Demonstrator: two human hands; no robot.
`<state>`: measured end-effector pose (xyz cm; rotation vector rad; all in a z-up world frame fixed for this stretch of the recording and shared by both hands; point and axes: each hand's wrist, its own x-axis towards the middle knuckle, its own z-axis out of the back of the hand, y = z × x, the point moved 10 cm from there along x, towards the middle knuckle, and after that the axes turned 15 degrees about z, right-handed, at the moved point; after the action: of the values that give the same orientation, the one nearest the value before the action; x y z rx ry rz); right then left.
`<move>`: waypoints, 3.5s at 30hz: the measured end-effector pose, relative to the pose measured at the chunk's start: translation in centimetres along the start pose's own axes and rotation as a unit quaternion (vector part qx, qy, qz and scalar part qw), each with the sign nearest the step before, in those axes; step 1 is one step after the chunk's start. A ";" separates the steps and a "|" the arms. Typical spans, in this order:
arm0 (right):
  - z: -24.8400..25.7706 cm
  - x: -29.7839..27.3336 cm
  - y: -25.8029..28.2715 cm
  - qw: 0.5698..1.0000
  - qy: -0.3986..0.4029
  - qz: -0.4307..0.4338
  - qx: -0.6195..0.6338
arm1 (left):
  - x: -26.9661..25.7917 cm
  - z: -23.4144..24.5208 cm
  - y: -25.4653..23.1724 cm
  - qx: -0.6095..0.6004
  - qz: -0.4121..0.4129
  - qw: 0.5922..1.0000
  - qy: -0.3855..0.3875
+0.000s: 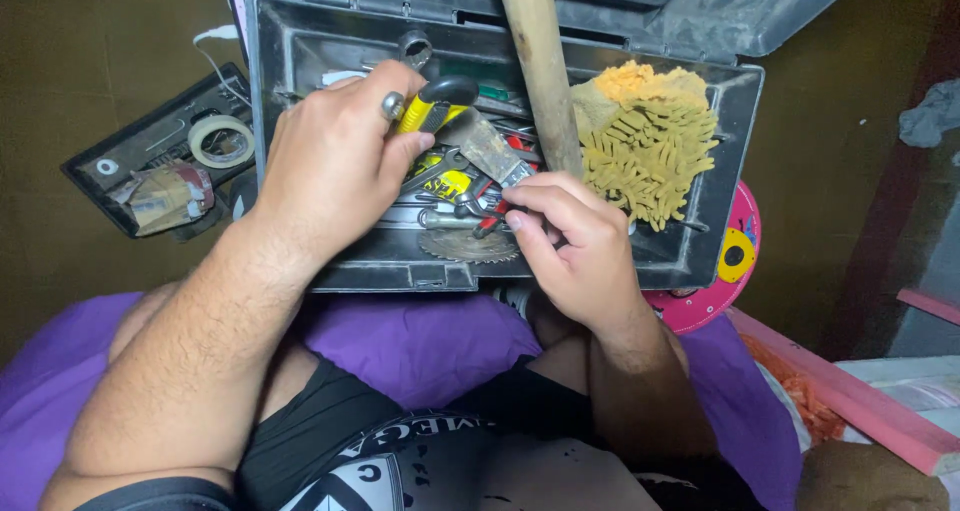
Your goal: The person cleans a metal wrench with a yellow microfiber cloth, then uses a yellow utility knife to scrape residue off the wrench. They also use a hammer to tap the wrench and later wrap a small metal piece with tape. The person continues to clean the wrench with the cloth throughout the clip.
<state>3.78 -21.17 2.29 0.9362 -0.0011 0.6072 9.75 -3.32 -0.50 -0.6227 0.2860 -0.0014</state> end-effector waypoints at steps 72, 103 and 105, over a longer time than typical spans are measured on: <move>-2.9 -0.2 -1.6 0.983 0.178 -0.012 -0.053 | -5.3 -9.2 -0.5 0.139 0.012 0.917 0.372; 0.4 1.2 0.9 0.998 0.002 0.059 -0.008 | -4.3 -7.0 -1.8 -0.118 0.059 0.924 0.358; 0.8 1.2 0.9 0.998 -0.010 0.062 -0.011 | -3.2 -6.9 -0.4 -0.033 0.056 0.964 0.257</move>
<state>4.56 -20.74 3.80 0.9262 -0.0829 0.7107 4.87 -7.34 -4.78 -0.6657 0.8277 -0.0466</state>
